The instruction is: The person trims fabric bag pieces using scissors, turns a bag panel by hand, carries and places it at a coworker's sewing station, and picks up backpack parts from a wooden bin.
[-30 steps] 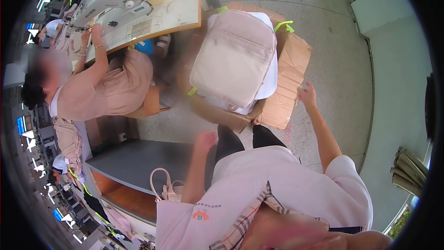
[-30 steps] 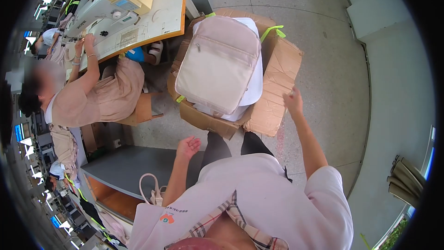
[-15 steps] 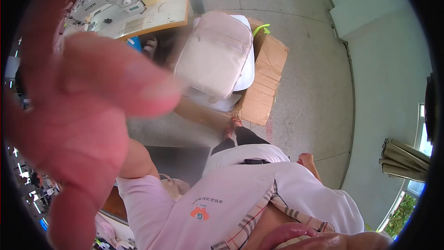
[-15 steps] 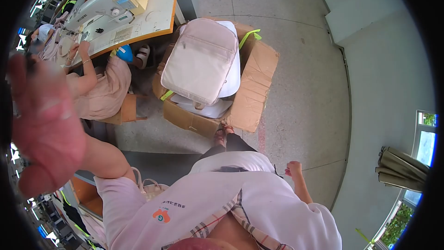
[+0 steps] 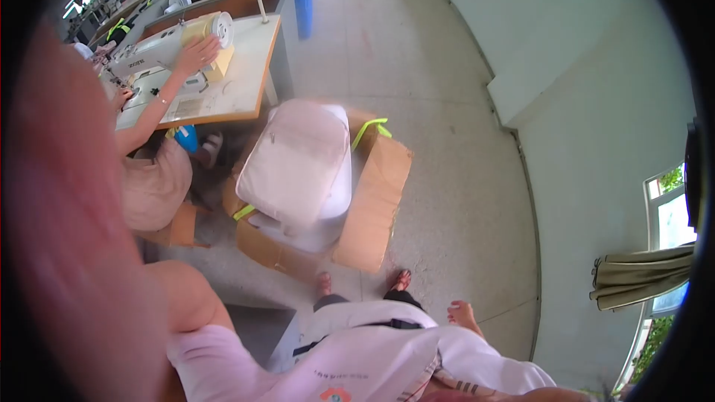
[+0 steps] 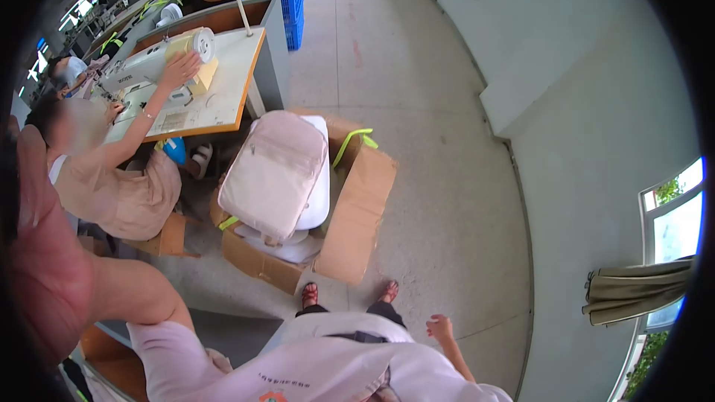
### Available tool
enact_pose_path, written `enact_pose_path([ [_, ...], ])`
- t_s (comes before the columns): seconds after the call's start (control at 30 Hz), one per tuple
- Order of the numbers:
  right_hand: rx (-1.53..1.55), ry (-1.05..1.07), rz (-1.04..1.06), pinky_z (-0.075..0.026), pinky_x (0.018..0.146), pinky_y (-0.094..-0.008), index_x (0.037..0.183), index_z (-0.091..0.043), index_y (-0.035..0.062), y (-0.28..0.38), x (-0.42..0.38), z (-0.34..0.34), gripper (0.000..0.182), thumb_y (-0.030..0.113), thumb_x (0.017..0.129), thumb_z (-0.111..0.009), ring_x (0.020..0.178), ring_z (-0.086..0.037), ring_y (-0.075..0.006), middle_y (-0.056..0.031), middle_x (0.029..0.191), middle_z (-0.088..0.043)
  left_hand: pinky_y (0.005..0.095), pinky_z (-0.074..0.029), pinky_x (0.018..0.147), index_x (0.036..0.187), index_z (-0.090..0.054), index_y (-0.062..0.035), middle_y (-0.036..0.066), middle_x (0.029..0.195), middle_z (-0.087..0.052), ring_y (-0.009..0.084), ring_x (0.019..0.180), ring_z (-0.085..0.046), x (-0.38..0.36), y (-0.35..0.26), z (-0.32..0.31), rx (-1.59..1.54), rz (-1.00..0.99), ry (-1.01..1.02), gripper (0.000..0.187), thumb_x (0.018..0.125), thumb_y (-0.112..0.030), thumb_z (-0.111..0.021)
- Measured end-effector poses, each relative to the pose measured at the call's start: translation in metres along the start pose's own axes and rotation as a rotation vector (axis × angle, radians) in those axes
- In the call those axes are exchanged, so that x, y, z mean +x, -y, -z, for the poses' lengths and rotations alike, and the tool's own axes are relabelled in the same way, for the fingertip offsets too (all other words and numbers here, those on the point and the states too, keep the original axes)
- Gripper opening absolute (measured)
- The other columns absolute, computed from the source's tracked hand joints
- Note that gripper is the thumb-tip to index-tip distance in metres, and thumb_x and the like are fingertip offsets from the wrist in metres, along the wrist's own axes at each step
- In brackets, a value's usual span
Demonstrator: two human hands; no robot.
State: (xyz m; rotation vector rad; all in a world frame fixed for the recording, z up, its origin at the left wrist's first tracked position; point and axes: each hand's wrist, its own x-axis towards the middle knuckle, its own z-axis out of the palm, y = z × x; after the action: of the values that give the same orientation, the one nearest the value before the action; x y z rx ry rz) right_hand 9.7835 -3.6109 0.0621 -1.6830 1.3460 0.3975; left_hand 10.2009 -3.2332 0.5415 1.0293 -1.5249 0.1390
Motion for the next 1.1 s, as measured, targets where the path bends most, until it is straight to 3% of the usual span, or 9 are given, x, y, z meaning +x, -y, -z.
enact_pose_path([
  [0.23,0.029,-0.058,-0.023,-0.05,0.043,-0.0295,0.103,-0.055,-0.0045,-0.052,0.035,0.107,0.034,0.005,0.07,-0.056,0.049,-0.059,-0.0186,-0.0139,0.062,-0.059,0.0278,-0.039,0.07,0.112,-0.052,-0.0007,0.03,0.121,-0.038,0.0143,0.071,-0.047,0.064,0.045,-0.155,0.08,-0.015,-0.14,0.037,0.086,-0.026,-0.043],
  [0.43,0.18,-0.094,-0.185,-0.047,0.036,-0.0303,0.095,-0.058,-0.0051,-0.096,0.101,0.199,0.027,0.002,0.07,-0.052,0.044,-0.055,-0.0177,-0.0123,0.061,-0.057,0.0249,-0.038,0.067,0.11,-0.055,-0.0014,0.032,0.124,-0.034,0.0112,0.065,-0.046,0.082,0.067,-0.211,0.348,0.085,-0.418,0.036,0.086,-0.024,-0.042],
  [0.5,0.225,-0.144,-0.144,-0.047,0.036,-0.0298,0.095,-0.058,-0.005,-0.091,0.125,0.206,0.027,0.002,0.07,-0.052,0.044,-0.056,-0.0175,-0.012,0.061,-0.057,0.024,-0.038,0.066,0.11,-0.056,-0.0017,0.033,0.125,-0.033,0.0102,0.063,-0.045,0.068,0.088,-0.224,0.406,0.244,-0.526,0.035,0.086,-0.024,-0.041],
  [0.57,0.257,-0.141,-0.1,-0.047,0.037,-0.0292,0.096,-0.057,-0.0041,-0.072,0.149,0.205,0.026,0.003,0.071,-0.052,0.045,-0.055,-0.0169,-0.0109,0.061,-0.056,0.0243,-0.045,0.069,0.112,-0.054,-0.001,0.027,0.114,-0.051,0.0095,0.068,-0.055,0.043,0.126,-0.236,0.434,0.451,-0.526,0.032,0.083,-0.012,-0.046],
  [0.67,0.242,-0.031,-0.008,-0.048,0.04,-0.0279,0.098,-0.056,-0.0026,-0.024,0.17,0.19,0.027,0.005,0.073,-0.053,0.048,-0.056,-0.0156,-0.0095,0.063,-0.056,0.0184,-0.042,0.06,0.111,-0.055,-0.0027,0.001,0.078,-0.058,0.0047,0.067,-0.054,-0.01,0.197,-0.275,0.256,1.229,-0.603,0.032,0.079,-0.009,-0.057],
  [0.7,0.213,0.025,0.031,-0.048,0.042,-0.0272,0.1,-0.056,-0.0031,-0.004,0.174,0.186,0.029,0.005,0.073,-0.054,0.051,-0.057,-0.0153,-0.0101,0.064,-0.058,0.0179,-0.041,0.059,0.11,-0.056,-0.0049,0.0,0.077,-0.059,0.0045,0.068,-0.055,-0.051,0.227,-0.28,0.268,1.461,-0.442,0.033,0.079,-0.012,-0.058],
  [0.77,0.126,0.151,0.113,-0.048,0.044,-0.0261,0.103,-0.055,-0.0031,0.036,0.189,0.182,0.031,0.007,0.073,-0.055,0.054,-0.058,-0.0147,-0.0105,0.066,-0.06,0.0268,-0.046,0.068,0.108,-0.055,0.0006,0.009,0.089,-0.063,0.0167,0.078,-0.06,-0.166,0.284,-0.308,0.432,1.523,-0.195,0.038,0.077,-0.02,-0.059],
  [0.87,-0.015,0.285,0.236,-0.047,0.046,-0.0254,0.104,-0.055,-0.0026,0.089,0.221,0.197,0.031,0.007,0.074,-0.056,0.055,-0.058,-0.0139,-0.0099,0.067,-0.06,0.0357,-0.045,0.078,0.105,-0.056,0.0022,0.016,0.097,-0.062,0.0284,0.091,-0.058,-0.223,0.331,-0.344,0.592,1.577,0.196,0.041,0.074,-0.025,-0.06],
  [1.1,0.129,0.097,0.116,-0.045,0.045,-0.0277,0.097,-0.058,-0.0027,0.147,0.328,0.282,0.029,0.008,0.07,-0.058,0.049,-0.056,-0.0131,-0.0099,0.059,-0.059,0.033,-0.044,0.081,0.102,-0.059,0.0005,0.016,0.099,-0.061,0.025,0.093,-0.057,-0.167,0.497,-0.352,0.146,1.882,0.427,0.038,0.076,-0.028,-0.058],
])
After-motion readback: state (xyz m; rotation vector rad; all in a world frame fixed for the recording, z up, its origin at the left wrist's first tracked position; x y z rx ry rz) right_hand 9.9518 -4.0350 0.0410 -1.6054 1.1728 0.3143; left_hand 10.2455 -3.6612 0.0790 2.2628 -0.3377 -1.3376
